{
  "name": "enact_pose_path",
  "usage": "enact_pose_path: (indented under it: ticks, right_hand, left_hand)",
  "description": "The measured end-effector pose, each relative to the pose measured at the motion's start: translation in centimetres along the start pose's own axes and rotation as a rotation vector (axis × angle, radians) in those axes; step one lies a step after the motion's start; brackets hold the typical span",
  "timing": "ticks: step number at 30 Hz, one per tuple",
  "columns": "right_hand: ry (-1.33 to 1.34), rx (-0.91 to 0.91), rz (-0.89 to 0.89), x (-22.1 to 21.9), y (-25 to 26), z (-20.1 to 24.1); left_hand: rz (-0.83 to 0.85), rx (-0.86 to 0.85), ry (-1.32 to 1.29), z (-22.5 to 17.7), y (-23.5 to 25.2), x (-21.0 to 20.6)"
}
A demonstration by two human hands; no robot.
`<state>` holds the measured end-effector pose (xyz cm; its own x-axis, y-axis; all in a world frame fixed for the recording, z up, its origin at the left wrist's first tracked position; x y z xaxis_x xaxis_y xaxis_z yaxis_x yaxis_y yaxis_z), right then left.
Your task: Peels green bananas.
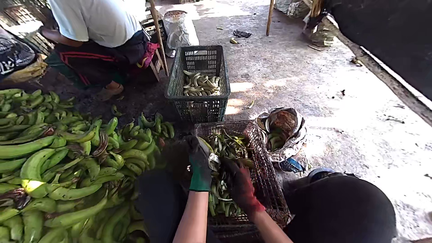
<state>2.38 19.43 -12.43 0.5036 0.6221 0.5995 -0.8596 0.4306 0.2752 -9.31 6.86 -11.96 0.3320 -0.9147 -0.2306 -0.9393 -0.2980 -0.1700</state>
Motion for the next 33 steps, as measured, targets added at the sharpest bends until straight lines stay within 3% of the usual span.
enact_pose_path:
  ticks: [2, 6, 10, 13, 16, 19, 23, 28, 33]
  right_hand:
    - [-0.048, -0.005, 0.019, 0.5, 1.8, 0.1]
    - [-0.146, -0.064, 0.295, 0.6, 7.1, -0.2]
    - [-0.075, -0.130, 0.259, 0.5, 8.8, -2.2]
    - [0.033, -0.144, 0.152, 1.4, 7.0, -2.4]
    - [-0.003, 0.049, 0.027, 1.1, 1.8, 0.2]
    - [-0.052, 0.163, -0.087, 1.0, 0.3, 1.8]
    - [-0.100, -0.007, 0.170, 0.3, 5.0, 1.1]
    - [0.076, -0.190, 0.203, -0.6, 7.7, -2.3]
    - [0.176, 0.027, 0.060, 0.6, 2.7, -0.4]
  left_hand:
    - [0.096, 0.037, 0.017, 0.5, -0.9, -0.9]
    - [0.294, 0.020, 0.292, -1.3, -1.5, -2.2]
    - [0.502, 0.145, 0.094, 0.1, -2.3, -2.4]
    - [0.372, 0.198, -0.040, 0.0, -2.0, -1.6]
    - [0.198, 0.213, -0.255, 0.3, -0.6, -0.9]
    - [0.087, 0.189, -0.232, 0.1, -0.6, -0.7]
    - [0.204, 0.177, 0.047, -0.6, -1.6, -1.0]
    - [0.380, 0.366, -0.135, 0.1, -2.5, -1.3]
    - [0.413, 0.489, -0.444, 0.9, -1.1, -0.7]
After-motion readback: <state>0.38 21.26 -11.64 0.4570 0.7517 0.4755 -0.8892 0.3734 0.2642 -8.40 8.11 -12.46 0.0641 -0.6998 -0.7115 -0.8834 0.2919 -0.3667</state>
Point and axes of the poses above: each hand's wrist, its own y-axis towards the middle knuckle, its own x-axis out of the back of the hand, z = x × y, the point moved 8 cm from there along y, towards the middle knuckle, and after that the axes turned 7 degrees about -z, right-handed, at the moved point
